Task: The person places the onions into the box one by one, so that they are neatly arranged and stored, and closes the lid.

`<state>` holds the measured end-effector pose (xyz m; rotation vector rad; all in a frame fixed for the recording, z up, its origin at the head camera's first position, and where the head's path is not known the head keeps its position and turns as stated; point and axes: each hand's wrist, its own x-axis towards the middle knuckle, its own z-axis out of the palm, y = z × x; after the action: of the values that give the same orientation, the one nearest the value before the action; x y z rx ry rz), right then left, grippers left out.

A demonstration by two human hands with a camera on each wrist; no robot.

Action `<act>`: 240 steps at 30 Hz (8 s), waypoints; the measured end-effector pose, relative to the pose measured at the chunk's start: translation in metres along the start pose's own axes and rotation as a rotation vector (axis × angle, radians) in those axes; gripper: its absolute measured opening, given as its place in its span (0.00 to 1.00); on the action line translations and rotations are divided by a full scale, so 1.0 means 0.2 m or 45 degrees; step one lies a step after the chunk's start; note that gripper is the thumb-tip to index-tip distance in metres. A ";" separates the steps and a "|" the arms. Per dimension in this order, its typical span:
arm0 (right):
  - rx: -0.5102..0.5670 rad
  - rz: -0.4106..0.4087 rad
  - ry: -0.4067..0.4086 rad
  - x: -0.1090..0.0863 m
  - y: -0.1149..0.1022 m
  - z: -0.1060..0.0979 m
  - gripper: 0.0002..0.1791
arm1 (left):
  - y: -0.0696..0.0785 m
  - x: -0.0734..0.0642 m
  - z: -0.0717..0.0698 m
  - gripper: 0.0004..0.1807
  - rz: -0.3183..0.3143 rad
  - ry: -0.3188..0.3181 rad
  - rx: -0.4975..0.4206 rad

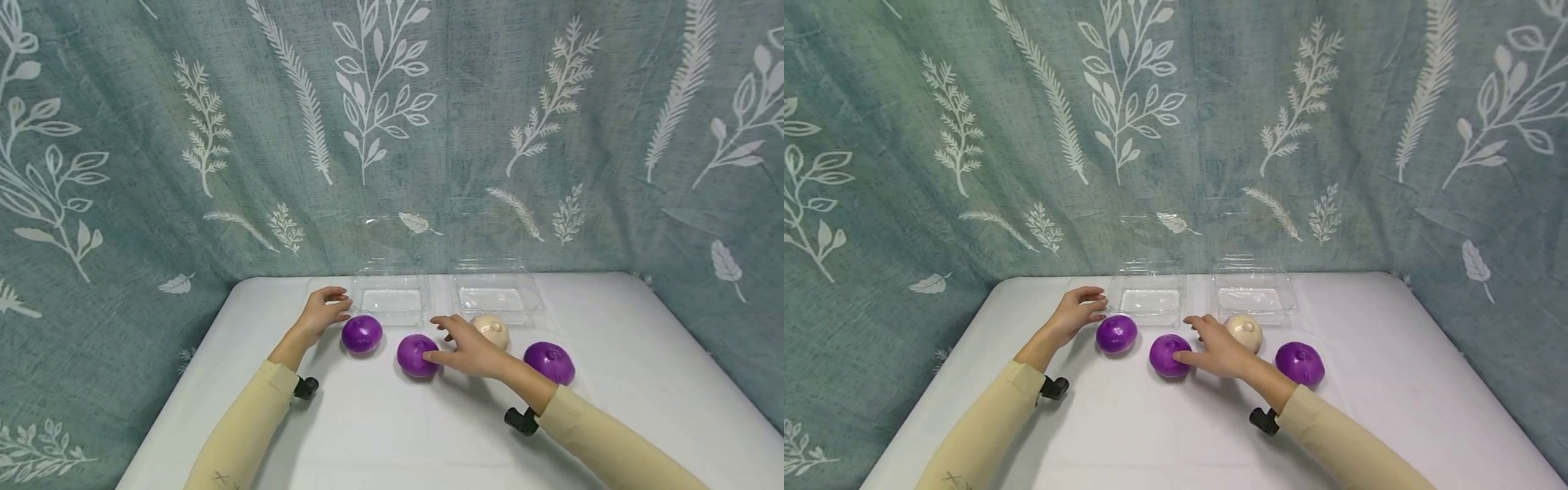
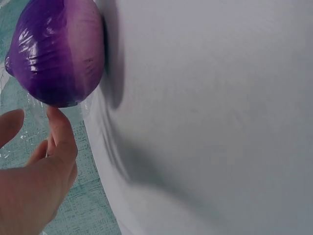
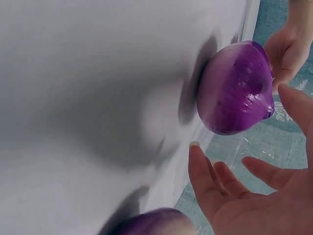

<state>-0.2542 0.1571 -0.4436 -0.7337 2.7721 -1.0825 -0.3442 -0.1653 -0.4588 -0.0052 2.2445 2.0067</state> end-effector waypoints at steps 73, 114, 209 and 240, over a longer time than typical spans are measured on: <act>0.249 0.104 0.059 0.56 -0.12 -0.01 0.38 | -0.02 0.07 0.01 0.26 -0.158 -0.021 -0.265; -0.027 0.106 -0.043 0.85 -0.02 0.21 0.39 | -0.03 0.07 0.00 0.24 -0.153 -0.020 -0.247; 0.256 -0.063 -0.090 0.45 -0.24 0.42 0.36 | 0.01 0.05 0.00 0.25 -0.112 -0.034 -0.109; 0.220 -0.001 -0.074 0.36 -0.31 0.25 0.36 | 0.00 0.05 0.00 0.25 -0.122 -0.020 -0.100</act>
<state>-0.2807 0.0534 -0.4323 -0.7316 2.5899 -1.2605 -0.3540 -0.1654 -0.4599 -0.1021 2.1119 2.0362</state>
